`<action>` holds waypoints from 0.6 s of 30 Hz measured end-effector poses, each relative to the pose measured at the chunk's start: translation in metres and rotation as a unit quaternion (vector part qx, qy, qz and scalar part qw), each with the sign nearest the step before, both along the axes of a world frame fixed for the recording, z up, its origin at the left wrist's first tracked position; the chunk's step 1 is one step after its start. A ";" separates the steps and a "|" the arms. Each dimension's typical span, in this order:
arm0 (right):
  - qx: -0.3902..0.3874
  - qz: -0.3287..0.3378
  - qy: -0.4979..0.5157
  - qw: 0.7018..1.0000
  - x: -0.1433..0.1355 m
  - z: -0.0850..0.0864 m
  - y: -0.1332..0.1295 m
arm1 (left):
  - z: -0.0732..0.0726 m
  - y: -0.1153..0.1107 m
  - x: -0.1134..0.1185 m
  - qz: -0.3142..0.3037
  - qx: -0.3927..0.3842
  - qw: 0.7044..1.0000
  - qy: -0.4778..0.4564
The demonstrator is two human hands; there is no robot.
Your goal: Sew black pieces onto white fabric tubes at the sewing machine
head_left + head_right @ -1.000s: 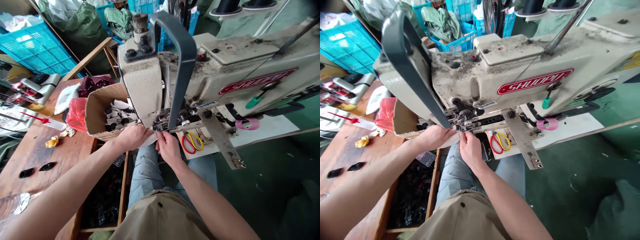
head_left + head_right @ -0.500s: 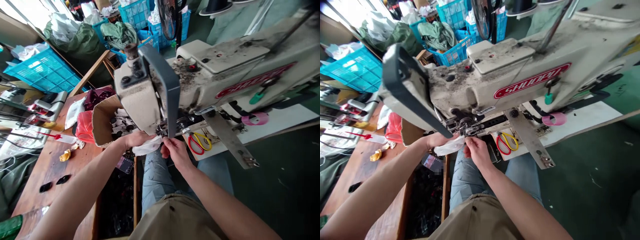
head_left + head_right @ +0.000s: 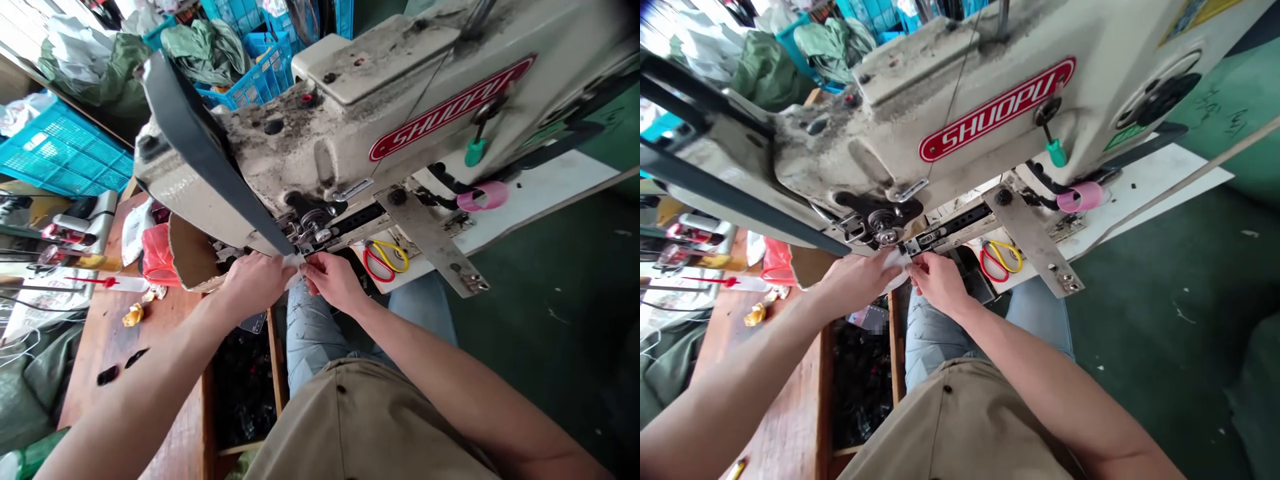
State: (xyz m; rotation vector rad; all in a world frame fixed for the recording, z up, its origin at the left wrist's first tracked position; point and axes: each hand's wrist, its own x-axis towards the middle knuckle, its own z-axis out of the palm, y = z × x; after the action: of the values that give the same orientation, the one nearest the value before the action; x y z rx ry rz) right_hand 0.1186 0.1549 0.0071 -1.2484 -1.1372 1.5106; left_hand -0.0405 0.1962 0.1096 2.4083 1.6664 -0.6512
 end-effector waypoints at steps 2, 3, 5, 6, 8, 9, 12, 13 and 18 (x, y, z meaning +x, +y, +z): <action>0.014 0.007 -0.023 1.000 0.001 0.001 0.000 | -0.006 -0.009 0.002 -0.006 0.032 0.999 0.012; 0.021 0.012 -0.035 0.999 0.002 0.002 0.000 | -0.011 -0.010 0.000 -0.012 0.039 0.999 0.005; 0.032 0.023 -0.065 0.997 0.004 0.003 0.000 | -0.018 -0.007 -0.005 -0.033 0.041 0.999 -0.013; 0.037 0.027 -0.081 0.996 0.004 0.004 0.000 | -0.020 -0.004 -0.008 -0.044 0.037 0.998 -0.021; 0.042 0.029 -0.115 0.992 0.005 0.006 0.000 | -0.021 0.002 -0.011 -0.063 0.023 0.997 -0.032; 0.043 0.030 -0.129 0.990 0.005 0.008 -0.001 | -0.020 0.005 -0.012 -0.068 0.017 0.997 -0.038; 0.036 0.026 -0.159 0.986 0.002 0.013 -0.002 | -0.019 0.013 -0.012 -0.095 -0.004 0.991 -0.089; 0.033 0.020 -0.166 0.985 0.001 0.014 -0.002 | -0.020 0.016 -0.013 -0.109 -0.013 0.987 -0.122; 0.004 -0.046 -0.129 0.991 -0.009 0.011 -0.004 | -0.030 0.031 -0.023 -0.054 -0.114 0.960 -0.252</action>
State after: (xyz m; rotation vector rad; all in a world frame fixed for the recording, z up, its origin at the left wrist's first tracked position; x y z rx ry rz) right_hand 0.1100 0.1512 0.0183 -1.5032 -1.2305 1.3015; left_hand -0.0635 0.2273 0.0798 2.2571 1.1915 -0.1950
